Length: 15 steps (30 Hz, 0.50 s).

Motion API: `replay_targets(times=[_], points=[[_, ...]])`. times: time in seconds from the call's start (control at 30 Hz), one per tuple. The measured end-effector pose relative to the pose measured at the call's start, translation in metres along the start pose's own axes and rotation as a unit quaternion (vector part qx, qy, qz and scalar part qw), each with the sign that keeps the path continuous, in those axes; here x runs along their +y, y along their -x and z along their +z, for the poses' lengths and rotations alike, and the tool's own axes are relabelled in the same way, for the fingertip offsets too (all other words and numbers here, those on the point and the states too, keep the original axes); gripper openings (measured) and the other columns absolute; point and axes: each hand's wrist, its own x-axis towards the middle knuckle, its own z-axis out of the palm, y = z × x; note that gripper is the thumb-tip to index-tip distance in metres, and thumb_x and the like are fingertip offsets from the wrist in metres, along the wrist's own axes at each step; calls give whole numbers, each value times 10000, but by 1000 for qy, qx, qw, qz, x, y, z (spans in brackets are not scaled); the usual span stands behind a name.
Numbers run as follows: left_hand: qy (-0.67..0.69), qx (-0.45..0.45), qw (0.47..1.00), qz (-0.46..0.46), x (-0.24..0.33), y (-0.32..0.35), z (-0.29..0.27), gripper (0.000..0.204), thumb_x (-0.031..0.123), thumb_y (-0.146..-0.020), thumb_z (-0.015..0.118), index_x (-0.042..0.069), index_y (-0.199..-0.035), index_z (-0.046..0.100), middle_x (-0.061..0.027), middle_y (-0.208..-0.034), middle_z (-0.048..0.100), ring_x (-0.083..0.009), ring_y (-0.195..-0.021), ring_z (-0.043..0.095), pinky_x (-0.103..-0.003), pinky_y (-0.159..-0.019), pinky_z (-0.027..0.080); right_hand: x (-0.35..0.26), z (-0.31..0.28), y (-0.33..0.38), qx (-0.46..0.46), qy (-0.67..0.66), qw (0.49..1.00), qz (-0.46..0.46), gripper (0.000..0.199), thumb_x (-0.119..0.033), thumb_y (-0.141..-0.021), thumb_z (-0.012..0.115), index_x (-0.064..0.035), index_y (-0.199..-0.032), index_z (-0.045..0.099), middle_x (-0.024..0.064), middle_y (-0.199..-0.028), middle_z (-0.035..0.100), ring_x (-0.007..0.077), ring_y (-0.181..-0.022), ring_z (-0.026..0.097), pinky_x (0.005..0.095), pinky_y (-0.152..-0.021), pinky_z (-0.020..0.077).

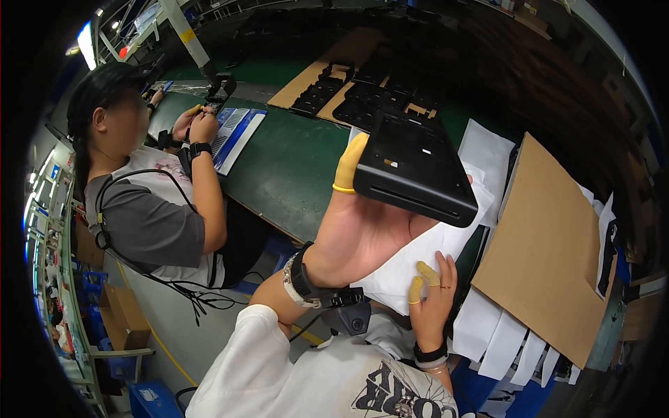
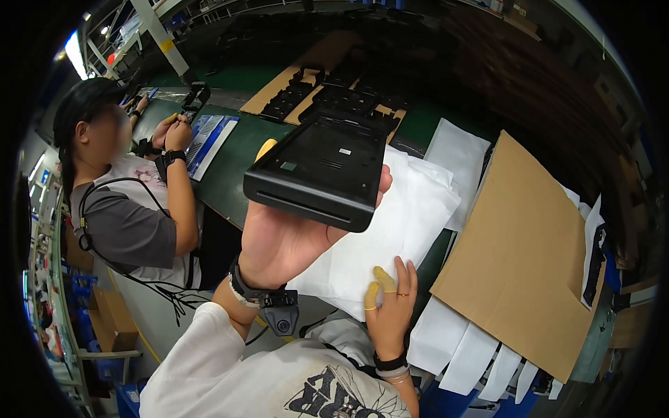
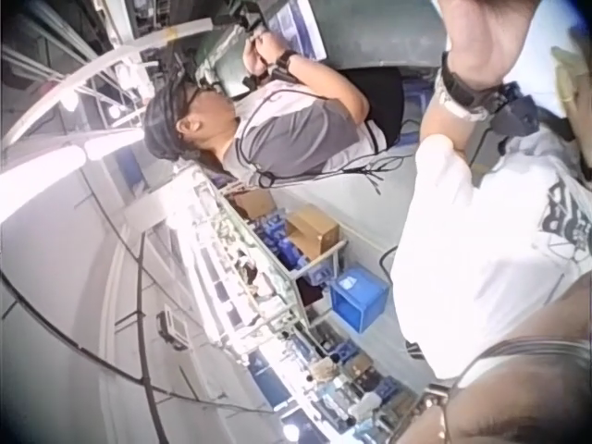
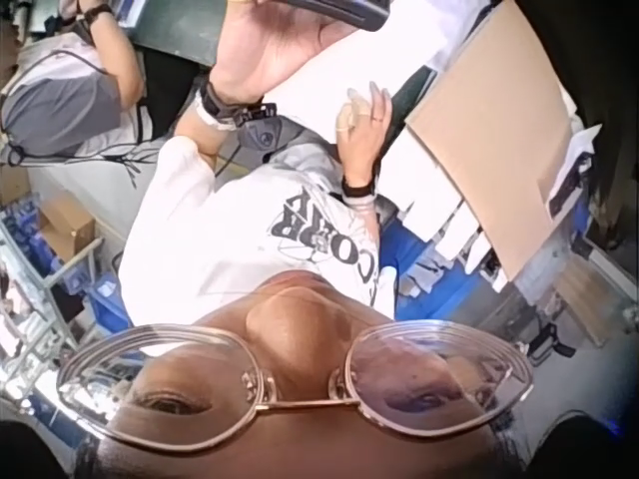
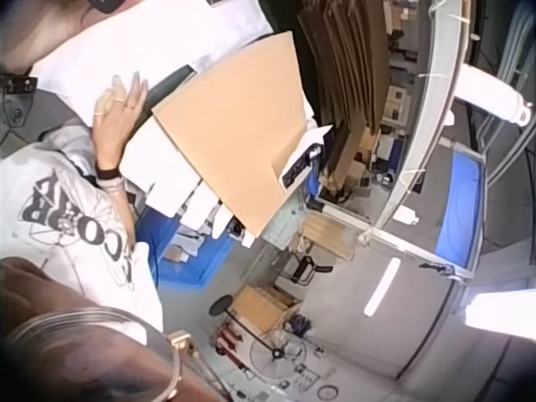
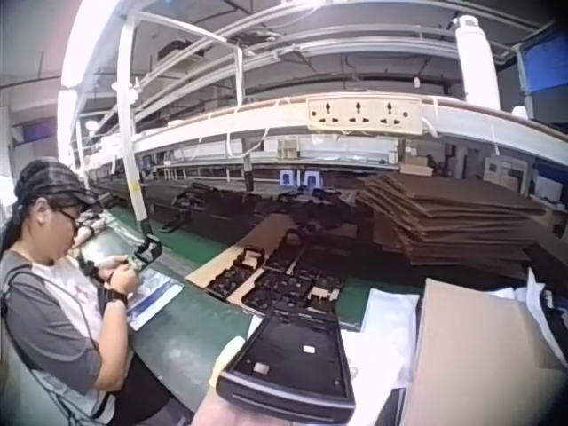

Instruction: Unpack black plastic electronic housings from white foam protective sleeves and arrange them on a workbench.

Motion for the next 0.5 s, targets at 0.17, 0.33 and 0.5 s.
replay_targets(times=[0.17, 0.33, 0.5], points=[[-83, 40, 996, -2, 1, 0, -1, 708, 482, -942, 414, 29, -1445, 204, -212, -1422, 330, -359, -1304, 360, -420, -1038, 401, 1, 0, -2, 0, 0, 1000, -4, 242, -118, -843, 543, -37, -1062, 610, 164, -1316, 456, 411, -1243, 377, 477, -1017, 331], [-783, 156, 572, 189, 19, 6, -50, 739, 133, -687, 747, 46, -1348, 428, -107, -1293, 474, -213, -1157, 504, -333, -1000, 387, 1, 0, -1, -4, 3, 1000, 11, 239, -116, -841, 547, -40, -1058, 610, 169, -1314, 459, 413, -1243, 378, 475, -1016, 332], [-810, 246, 470, 249, 62, 22, -102, 730, 92, -626, 740, 48, -1295, 453, -153, -1197, 495, -317, -1113, 474, -375, -971, 392, 1, 2, 0, -1, -7, 1000, 5, 245, -112, -831, 558, -45, -1062, 609, 166, -1321, 454, 410, -1248, 376, 478, -1017, 330]])
